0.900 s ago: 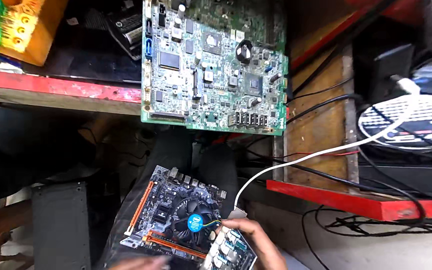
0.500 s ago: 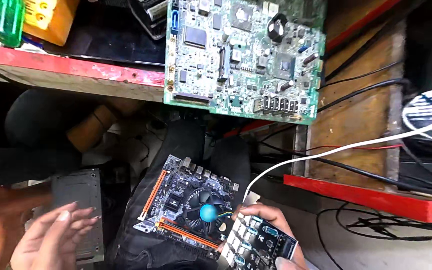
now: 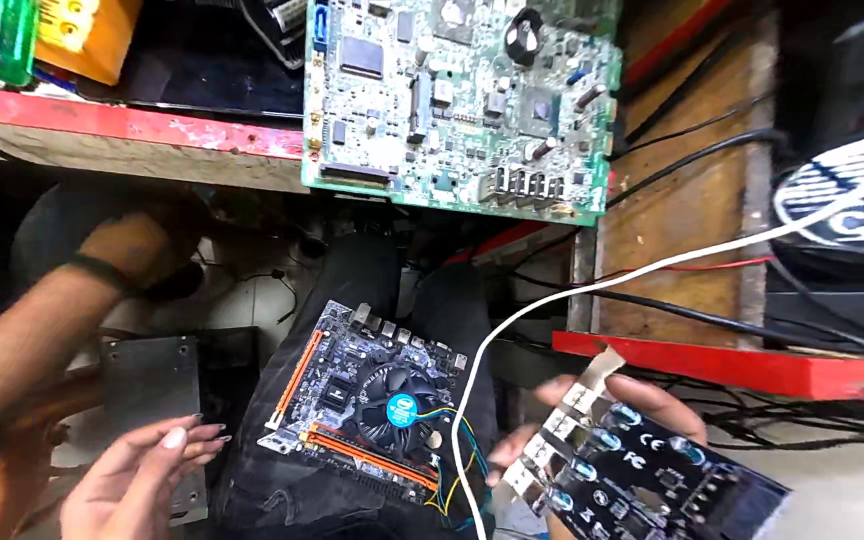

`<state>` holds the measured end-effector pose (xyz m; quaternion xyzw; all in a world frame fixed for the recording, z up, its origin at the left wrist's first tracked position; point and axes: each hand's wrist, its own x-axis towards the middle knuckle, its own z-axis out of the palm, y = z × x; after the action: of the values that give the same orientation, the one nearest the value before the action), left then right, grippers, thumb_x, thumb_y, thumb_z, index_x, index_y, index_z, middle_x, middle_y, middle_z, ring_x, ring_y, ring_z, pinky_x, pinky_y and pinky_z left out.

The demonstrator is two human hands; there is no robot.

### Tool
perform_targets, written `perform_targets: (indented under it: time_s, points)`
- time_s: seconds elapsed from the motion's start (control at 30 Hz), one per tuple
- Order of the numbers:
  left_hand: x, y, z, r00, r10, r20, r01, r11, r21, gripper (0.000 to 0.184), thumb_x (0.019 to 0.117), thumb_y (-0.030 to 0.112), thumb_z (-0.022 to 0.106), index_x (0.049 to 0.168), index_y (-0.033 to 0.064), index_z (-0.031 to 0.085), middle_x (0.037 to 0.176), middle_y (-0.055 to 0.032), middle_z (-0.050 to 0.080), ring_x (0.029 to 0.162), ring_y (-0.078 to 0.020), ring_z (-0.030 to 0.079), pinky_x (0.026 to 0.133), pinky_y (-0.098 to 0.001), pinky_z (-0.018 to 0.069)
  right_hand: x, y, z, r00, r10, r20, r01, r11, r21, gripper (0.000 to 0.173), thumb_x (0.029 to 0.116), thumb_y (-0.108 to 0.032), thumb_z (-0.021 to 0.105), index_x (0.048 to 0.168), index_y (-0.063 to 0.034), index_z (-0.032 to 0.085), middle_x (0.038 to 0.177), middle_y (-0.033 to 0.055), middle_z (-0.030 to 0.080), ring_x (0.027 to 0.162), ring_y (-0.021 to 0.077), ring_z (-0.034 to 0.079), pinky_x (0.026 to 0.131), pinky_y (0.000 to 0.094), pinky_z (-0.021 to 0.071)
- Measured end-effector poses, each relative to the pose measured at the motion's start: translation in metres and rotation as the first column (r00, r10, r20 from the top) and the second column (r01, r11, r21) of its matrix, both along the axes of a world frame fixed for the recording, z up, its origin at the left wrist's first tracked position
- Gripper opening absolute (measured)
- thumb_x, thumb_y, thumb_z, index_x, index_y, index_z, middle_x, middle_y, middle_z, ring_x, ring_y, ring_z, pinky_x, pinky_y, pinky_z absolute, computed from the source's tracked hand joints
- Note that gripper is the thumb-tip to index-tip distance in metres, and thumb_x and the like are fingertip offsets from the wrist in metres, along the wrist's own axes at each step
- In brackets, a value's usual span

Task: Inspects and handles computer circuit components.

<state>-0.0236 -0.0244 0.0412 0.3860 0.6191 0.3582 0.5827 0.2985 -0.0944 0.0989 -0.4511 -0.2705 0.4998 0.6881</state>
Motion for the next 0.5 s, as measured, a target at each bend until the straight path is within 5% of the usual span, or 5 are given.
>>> perform_targets:
  time_s: [0.17,0.27,0.4,0.5]
  points:
    - [0.005,0.001,0.002,0.987,-0.157,-0.014,0.157,0.974,0.162,0.022,0.1037,0.006,0.048,0.111,0.0161,0.065,0.098,0.0077,0.078,0.090,-0.0091,0.075,0.083,-0.0282,0.0623,-0.003,0.009,-0.006,0.999,-0.014,-0.035,0.015,0.999,0.034,0.057,0.0921,-0.057,0.064,0.139,-0.0256,0.056,0.130,0.0074,0.066,0.097,0.0237,0.074,0.077,0.0371,0.0646]
    - [0.025,0.007,0.016,0.950,-0.305,-0.060,0.306,0.883,0.355,0.021,0.1034,0.011,0.057,0.114,0.0207,0.071,0.106,0.0142,0.076,0.099,-0.0041,0.072,0.092,-0.0269,0.0593,-0.013,0.023,-0.018,0.998,0.055,-0.040,-0.050,0.993,0.109,0.056,0.0944,-0.054,0.064,0.140,-0.0240,0.054,0.130,0.0055,0.066,0.097,0.0195,0.074,0.080,0.0351,0.0645]
    - [0.066,0.022,0.047,0.830,-0.546,-0.115,0.501,0.639,0.584,0.032,0.1020,0.027,0.061,0.124,0.0044,0.068,0.123,-0.0011,0.069,0.118,-0.0082,0.063,0.104,-0.0309,0.0504,-0.027,0.032,-0.017,0.997,0.073,-0.033,-0.070,0.994,0.083,0.060,0.0951,-0.050,0.065,0.141,-0.0152,0.047,0.133,0.0076,0.063,0.100,0.0177,0.073,0.084,0.0332,0.0630]
    - [0.101,0.031,0.064,0.748,-0.636,-0.192,0.590,0.504,0.631,0.053,0.0948,0.049,0.068,0.128,0.0074,0.067,0.134,-0.0034,0.064,0.134,-0.0124,0.052,0.115,-0.0340,0.0410,-0.031,0.032,-0.016,0.997,0.068,0.043,-0.071,0.995,0.074,0.065,0.0959,-0.049,0.063,0.140,-0.0051,0.044,0.135,0.0075,0.060,0.103,0.0115,0.071,0.085,0.0284,0.0619]
